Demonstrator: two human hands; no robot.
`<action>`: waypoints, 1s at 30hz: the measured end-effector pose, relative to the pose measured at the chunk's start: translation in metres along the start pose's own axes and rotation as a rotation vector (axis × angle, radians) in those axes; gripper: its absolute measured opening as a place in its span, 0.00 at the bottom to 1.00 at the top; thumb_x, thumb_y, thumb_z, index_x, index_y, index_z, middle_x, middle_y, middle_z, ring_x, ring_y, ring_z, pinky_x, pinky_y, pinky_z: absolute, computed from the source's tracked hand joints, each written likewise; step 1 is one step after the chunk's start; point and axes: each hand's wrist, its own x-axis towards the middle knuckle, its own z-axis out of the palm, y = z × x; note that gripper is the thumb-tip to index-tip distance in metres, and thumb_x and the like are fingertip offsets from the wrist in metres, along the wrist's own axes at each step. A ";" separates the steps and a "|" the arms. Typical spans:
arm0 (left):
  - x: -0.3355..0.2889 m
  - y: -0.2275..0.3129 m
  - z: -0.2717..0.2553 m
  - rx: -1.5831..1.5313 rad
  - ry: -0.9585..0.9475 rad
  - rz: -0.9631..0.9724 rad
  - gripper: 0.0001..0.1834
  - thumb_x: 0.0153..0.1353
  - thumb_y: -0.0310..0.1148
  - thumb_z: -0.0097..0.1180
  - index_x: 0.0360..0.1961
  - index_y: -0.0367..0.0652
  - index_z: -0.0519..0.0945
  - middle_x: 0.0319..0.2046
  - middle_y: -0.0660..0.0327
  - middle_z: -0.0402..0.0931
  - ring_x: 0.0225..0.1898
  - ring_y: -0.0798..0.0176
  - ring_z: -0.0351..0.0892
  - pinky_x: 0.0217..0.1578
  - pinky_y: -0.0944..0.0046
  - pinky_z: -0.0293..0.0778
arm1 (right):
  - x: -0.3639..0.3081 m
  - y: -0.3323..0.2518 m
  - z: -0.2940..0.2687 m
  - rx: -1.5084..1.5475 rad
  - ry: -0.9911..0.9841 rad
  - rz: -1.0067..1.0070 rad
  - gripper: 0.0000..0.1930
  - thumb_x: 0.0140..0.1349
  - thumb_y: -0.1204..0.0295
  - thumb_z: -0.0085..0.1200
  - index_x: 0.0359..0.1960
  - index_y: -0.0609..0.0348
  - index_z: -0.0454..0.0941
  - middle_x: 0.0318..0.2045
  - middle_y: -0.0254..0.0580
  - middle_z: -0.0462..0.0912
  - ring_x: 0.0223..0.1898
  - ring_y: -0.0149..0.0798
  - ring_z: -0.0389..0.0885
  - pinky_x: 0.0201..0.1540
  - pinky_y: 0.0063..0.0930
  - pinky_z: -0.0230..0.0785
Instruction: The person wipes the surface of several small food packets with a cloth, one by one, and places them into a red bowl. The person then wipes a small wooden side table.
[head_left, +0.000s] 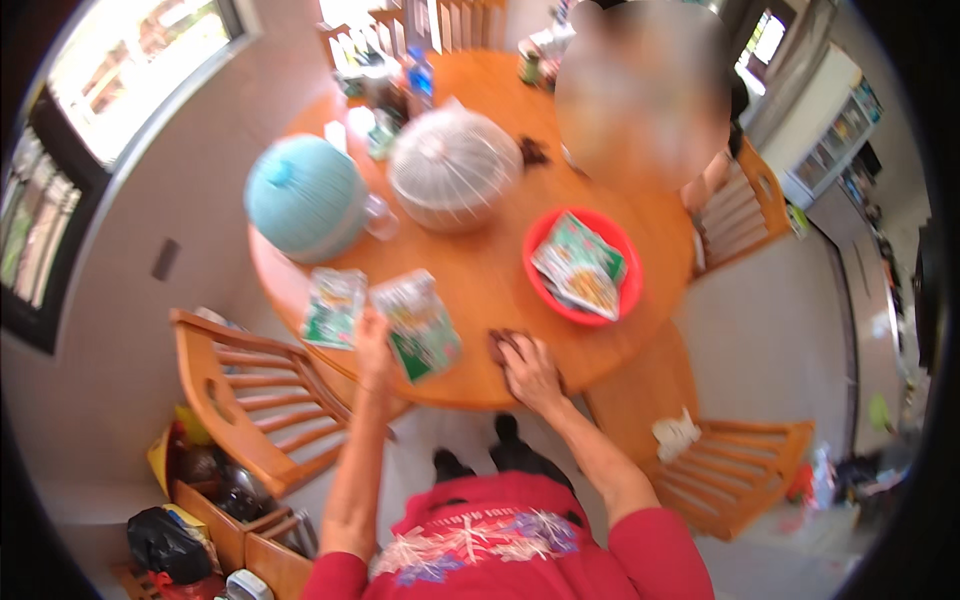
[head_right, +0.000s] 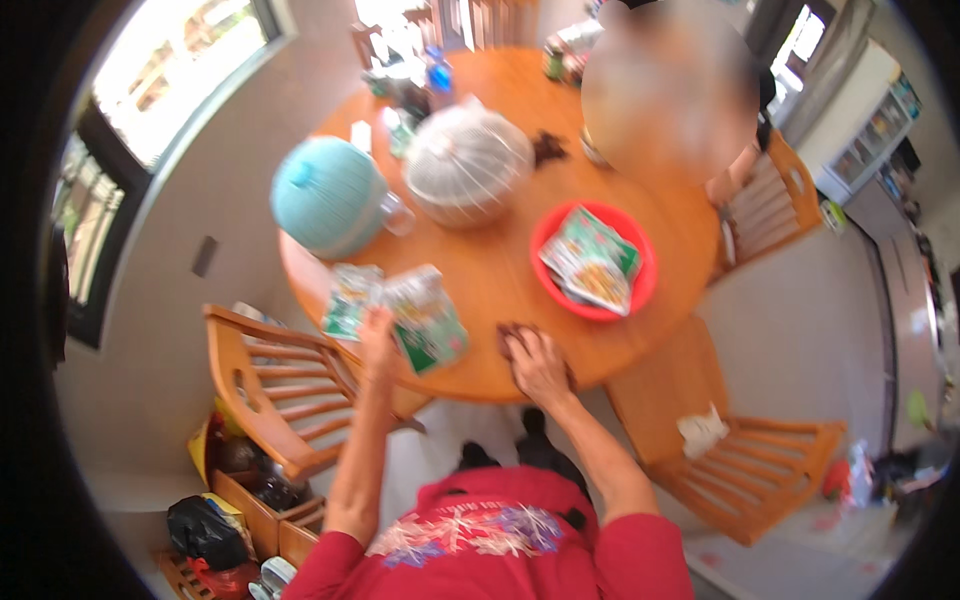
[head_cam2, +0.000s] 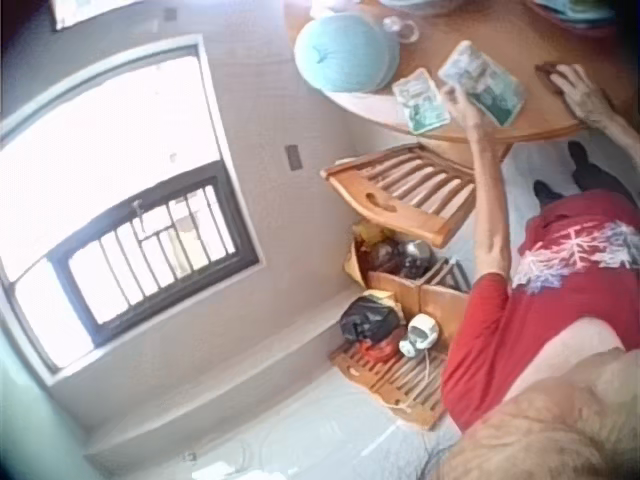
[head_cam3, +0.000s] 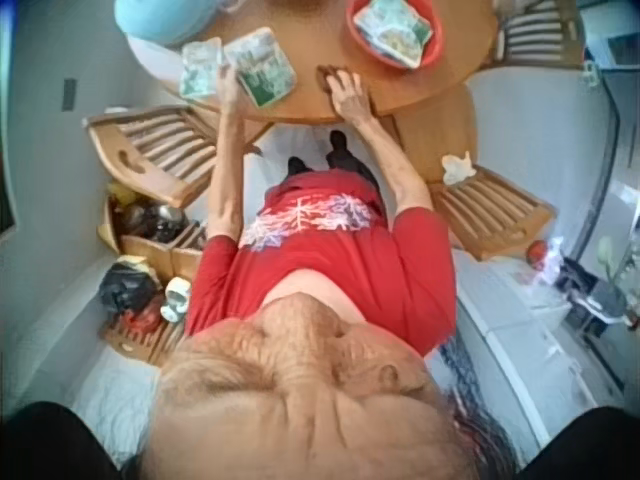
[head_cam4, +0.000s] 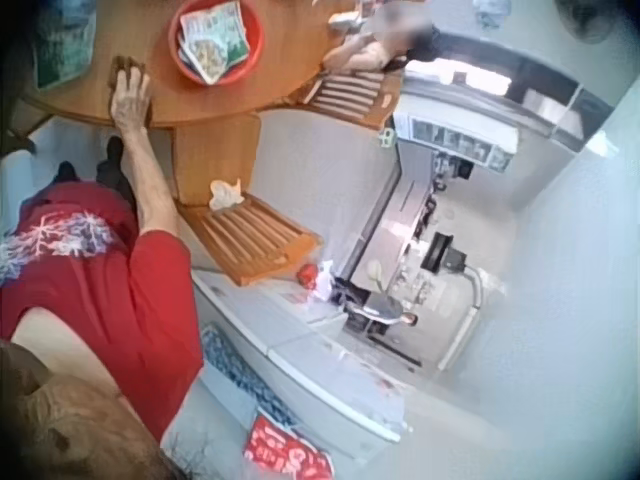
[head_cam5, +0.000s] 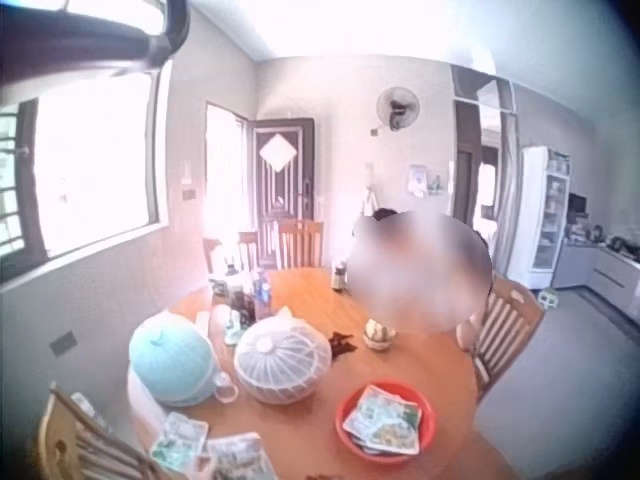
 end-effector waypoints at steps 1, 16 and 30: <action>-0.003 0.015 0.015 -0.111 -0.026 -0.016 0.05 0.64 0.27 0.54 0.38 0.47 0.72 0.32 0.67 0.73 0.33 0.72 0.74 0.33 0.70 0.73 | -0.005 0.001 0.000 0.010 -0.071 0.014 0.19 0.52 0.77 0.53 0.49 0.59 0.75 0.50 0.47 0.71 0.49 0.54 0.69 0.50 0.42 0.67; -0.015 -0.109 0.273 1.264 -0.629 1.245 0.10 0.53 0.34 0.53 0.38 0.47 0.74 0.54 0.58 0.70 0.52 0.51 0.71 0.48 0.50 0.68 | -0.038 0.030 0.020 0.099 -0.188 0.088 0.21 0.55 0.63 0.56 0.51 0.55 0.77 0.54 0.49 0.72 0.56 0.53 0.68 0.57 0.47 0.62; 0.055 0.006 -0.029 1.416 0.837 0.247 0.44 0.44 0.46 0.69 0.59 0.34 0.65 0.57 0.45 0.65 0.59 0.40 0.61 0.64 0.44 0.53 | 0.002 0.016 0.001 -0.064 -0.174 -0.173 0.22 0.47 0.69 0.55 0.48 0.55 0.74 0.50 0.47 0.70 0.49 0.53 0.69 0.51 0.49 0.65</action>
